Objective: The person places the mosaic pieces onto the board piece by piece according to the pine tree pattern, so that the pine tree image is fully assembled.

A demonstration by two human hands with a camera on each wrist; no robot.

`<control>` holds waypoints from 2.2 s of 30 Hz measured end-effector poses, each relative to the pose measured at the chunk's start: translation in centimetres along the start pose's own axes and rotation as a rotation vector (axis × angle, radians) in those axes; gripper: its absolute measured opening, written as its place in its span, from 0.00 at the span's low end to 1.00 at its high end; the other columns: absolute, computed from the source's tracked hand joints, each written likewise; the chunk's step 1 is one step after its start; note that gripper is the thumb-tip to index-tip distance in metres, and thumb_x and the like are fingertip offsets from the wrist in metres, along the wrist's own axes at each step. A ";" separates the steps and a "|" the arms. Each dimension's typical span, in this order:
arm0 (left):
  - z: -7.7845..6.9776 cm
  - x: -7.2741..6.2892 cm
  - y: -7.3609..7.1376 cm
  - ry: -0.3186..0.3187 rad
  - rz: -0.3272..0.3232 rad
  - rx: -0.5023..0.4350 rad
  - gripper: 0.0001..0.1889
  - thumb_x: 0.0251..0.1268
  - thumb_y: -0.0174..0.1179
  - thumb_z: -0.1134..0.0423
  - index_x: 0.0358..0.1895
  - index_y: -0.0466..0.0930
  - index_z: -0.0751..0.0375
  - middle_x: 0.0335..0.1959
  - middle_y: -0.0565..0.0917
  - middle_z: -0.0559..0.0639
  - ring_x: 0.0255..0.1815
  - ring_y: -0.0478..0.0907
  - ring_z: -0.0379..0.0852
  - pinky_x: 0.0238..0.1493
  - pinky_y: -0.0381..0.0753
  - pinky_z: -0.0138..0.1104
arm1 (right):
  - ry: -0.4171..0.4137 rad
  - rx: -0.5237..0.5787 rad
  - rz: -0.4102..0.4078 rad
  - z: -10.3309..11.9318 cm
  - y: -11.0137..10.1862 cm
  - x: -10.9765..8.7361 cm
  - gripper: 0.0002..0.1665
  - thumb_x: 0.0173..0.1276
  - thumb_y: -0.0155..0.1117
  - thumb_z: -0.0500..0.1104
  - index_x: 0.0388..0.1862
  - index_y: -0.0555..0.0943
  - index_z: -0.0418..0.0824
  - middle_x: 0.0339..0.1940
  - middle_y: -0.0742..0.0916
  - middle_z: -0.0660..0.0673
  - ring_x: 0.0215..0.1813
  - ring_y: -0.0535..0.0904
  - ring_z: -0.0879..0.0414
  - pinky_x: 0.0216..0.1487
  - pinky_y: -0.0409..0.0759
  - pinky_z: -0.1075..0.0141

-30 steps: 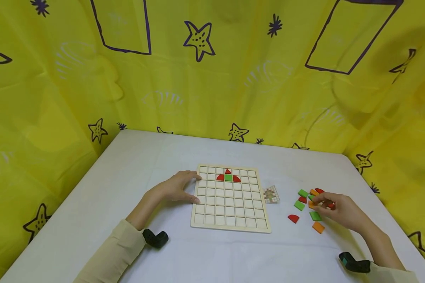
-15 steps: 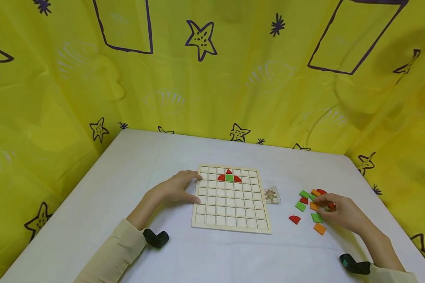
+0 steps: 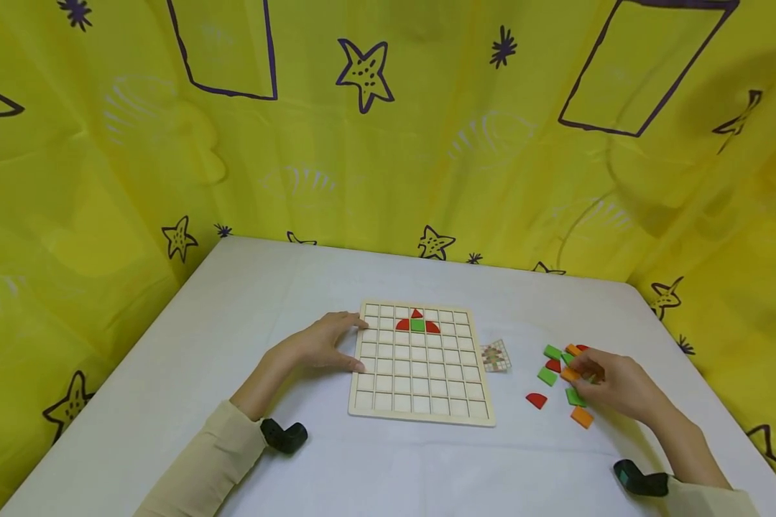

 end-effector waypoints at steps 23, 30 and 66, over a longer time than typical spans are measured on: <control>0.1 0.0 0.1 0.003 -0.007 -0.001 0.41 0.55 0.77 0.47 0.71 0.71 0.55 0.77 0.65 0.62 0.80 0.55 0.62 0.78 0.58 0.57 | -0.211 0.042 -0.106 6.0 -1.2 4.7 0.13 0.59 0.77 0.32 0.42 0.86 0.40 0.39 0.89 0.50 0.40 0.82 0.50 0.40 0.85 0.61; 0.0 0.0 0.0 0.009 -0.004 0.004 0.41 0.56 0.77 0.47 0.71 0.71 0.56 0.77 0.65 0.62 0.80 0.56 0.62 0.78 0.58 0.57 | -0.241 0.076 -0.094 7.9 -0.5 6.2 0.13 0.59 0.77 0.31 0.42 0.86 0.40 0.39 0.89 0.49 0.41 0.83 0.50 0.42 0.85 0.56; -0.1 0.1 0.0 0.009 0.003 0.020 0.41 0.56 0.77 0.47 0.72 0.71 0.56 0.78 0.64 0.62 0.81 0.55 0.63 0.79 0.56 0.57 | -0.419 0.160 0.092 15.4 5.1 11.9 0.09 0.61 0.75 0.34 0.40 0.86 0.40 0.38 0.88 0.51 0.42 0.83 0.54 0.46 0.86 0.56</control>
Point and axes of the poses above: each hand's wrist, its own x-axis towards the middle knuckle, its own y-axis out of the palm, z = x × y, the point moved 1 cm from there along x, towards the middle knuckle
